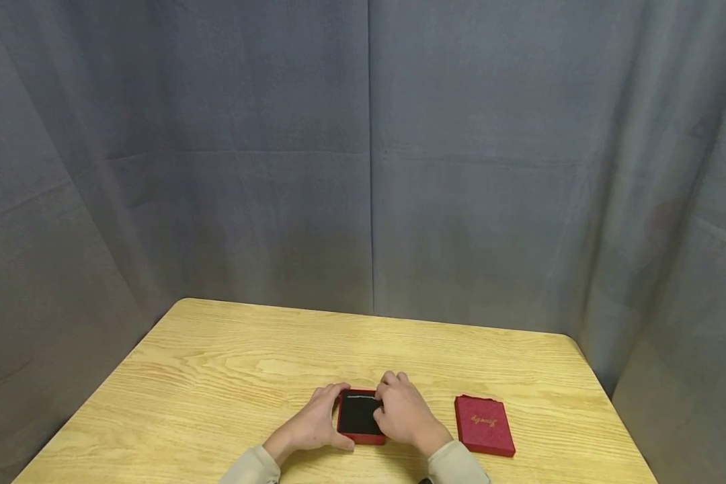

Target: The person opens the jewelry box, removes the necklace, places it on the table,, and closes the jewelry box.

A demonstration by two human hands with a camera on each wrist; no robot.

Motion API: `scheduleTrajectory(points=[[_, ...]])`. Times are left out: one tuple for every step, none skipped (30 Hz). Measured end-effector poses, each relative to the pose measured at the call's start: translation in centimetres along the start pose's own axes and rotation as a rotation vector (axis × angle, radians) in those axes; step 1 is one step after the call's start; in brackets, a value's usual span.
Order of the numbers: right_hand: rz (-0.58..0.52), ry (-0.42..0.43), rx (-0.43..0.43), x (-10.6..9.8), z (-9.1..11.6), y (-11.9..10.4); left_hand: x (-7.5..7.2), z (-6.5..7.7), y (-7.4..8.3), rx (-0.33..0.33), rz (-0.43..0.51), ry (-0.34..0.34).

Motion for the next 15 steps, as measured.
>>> scheduleTrajectory(points=[[0.004,0.007,-0.005,-0.11,0.02,-0.03,0.0,0.01,0.02,0.001,-0.003,0.001],[0.01,0.016,-0.01,-0.22,0.04,-0.05,-0.01,0.02,0.03,0.001,-0.004,0.001],[0.011,0.024,-0.015,-0.33,0.05,-0.08,0.0,0.03,0.03,-0.001,-0.005,0.001],[0.014,0.032,-0.019,-0.45,0.07,-0.12,-0.01,0.04,0.05,-0.001,-0.007,0.002],[0.014,0.04,-0.024,-0.58,0.09,-0.17,-0.01,0.04,0.06,-0.002,-0.008,0.003],[0.014,0.048,-0.03,-0.7,0.1,-0.21,0.0,0.04,0.06,-0.003,-0.008,0.003],[0.011,0.054,-0.036,-0.8,0.11,-0.27,-0.01,0.04,0.07,-0.004,-0.007,0.004],[0.005,0.056,-0.041,-0.88,0.1,-0.31,-0.02,0.04,0.09,-0.005,-0.005,0.005],[-0.002,0.056,-0.046,-0.92,0.1,-0.32,-0.03,0.03,0.11,-0.005,-0.005,0.006],[-0.009,0.056,-0.048,-0.98,0.09,-0.33,-0.04,0.02,0.12,-0.005,-0.005,0.006],[-0.019,0.052,-0.05,-1.0,0.09,-0.33,-0.04,0.02,0.12,-0.006,-0.004,0.006],[-0.028,0.047,-0.05,-1.0,0.07,-0.29,-0.05,0.01,0.14,-0.005,-0.005,0.005],[-0.04,0.042,-0.048,-0.99,0.06,-0.23,-0.05,0.01,0.15,-0.005,-0.005,0.005],[-0.05,0.037,-0.045,-0.98,0.05,-0.15,-0.05,0.01,0.16,-0.005,-0.008,0.005],[-0.061,0.033,-0.04,-0.97,0.04,-0.05,-0.05,0.0,0.17,-0.004,-0.01,0.005]])
Point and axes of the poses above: each hand's wrist, its own z-axis away from the middle knuckle, its own x-axis out of the palm, y = z × x, the point moved 8 cm from there along -z, towards the middle knuckle, and after that the axes turned 2 degrees about x, right-handed, at the moved point
